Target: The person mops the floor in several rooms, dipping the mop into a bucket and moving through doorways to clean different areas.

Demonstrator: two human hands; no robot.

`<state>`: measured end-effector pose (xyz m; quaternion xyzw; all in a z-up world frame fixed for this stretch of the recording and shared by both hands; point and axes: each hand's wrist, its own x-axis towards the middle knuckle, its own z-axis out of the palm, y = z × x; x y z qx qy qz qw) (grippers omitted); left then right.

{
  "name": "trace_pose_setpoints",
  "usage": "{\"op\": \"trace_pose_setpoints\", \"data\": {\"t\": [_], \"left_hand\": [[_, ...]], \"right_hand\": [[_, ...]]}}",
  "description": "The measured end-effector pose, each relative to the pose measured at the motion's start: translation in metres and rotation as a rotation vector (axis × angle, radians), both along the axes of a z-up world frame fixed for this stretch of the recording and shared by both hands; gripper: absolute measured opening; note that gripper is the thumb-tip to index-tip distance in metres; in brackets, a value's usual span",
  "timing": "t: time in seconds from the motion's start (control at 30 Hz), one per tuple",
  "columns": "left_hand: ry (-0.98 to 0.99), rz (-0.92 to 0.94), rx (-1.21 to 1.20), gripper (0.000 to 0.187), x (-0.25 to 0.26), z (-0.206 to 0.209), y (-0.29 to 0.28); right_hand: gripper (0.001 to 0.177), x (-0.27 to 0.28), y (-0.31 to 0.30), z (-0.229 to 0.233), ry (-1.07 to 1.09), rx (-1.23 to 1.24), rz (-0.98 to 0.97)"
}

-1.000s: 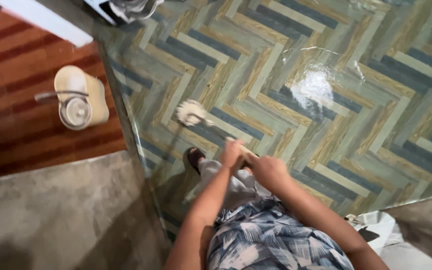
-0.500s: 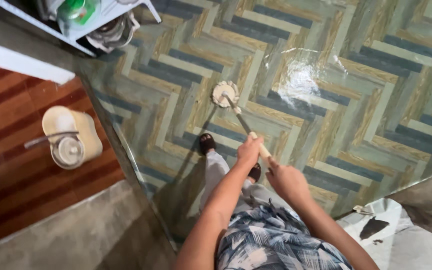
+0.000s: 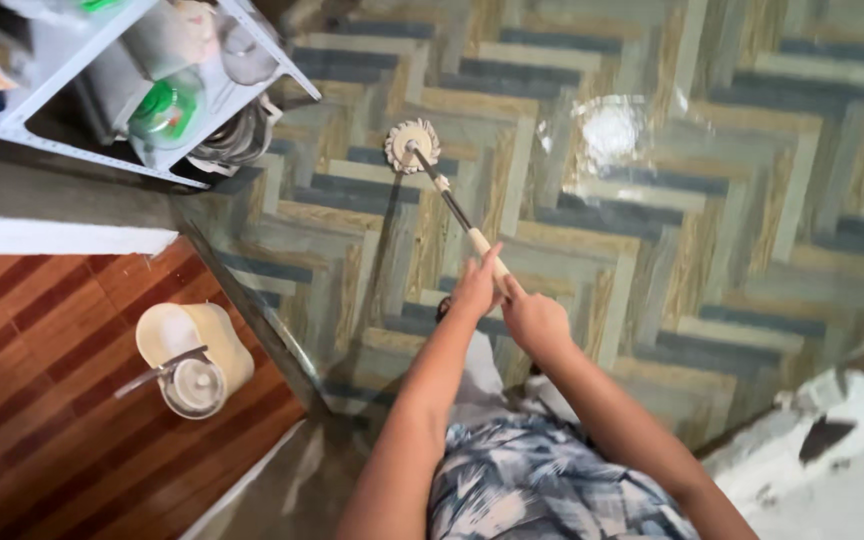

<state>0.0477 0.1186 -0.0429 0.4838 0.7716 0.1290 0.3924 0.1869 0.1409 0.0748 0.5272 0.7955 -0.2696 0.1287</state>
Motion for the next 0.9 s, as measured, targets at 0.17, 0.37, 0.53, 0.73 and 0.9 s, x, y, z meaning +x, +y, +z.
{"op": "trace_pose_setpoints", "data": {"t": [0.17,0.37,0.53,0.73,0.9], "left_hand": [[-0.269,-0.331,0.122,0.073,0.067,0.001,-0.023],[-0.425,-0.638,-0.005,0.065,0.088,0.022,-0.028],[-0.345,-0.315,0.055,0.071,0.097,-0.007,-0.011],[-0.135,-0.279,0.004,0.082,0.064,-0.004,0.053],[0.081,-0.366,0.160,0.060,0.089,-0.012,0.045]], "right_hand": [[0.035,0.069,-0.039,0.099,-0.129,-0.131,-0.128],[0.054,0.082,-0.062,0.148,-0.242,-0.256,-0.335],[0.041,0.081,-0.024,0.115,-0.130,-0.188,-0.399],[0.046,0.050,0.049,-0.005,0.010,-0.062,-0.349],[0.064,0.102,0.037,-0.046,0.095,-0.039,-0.191]]}}
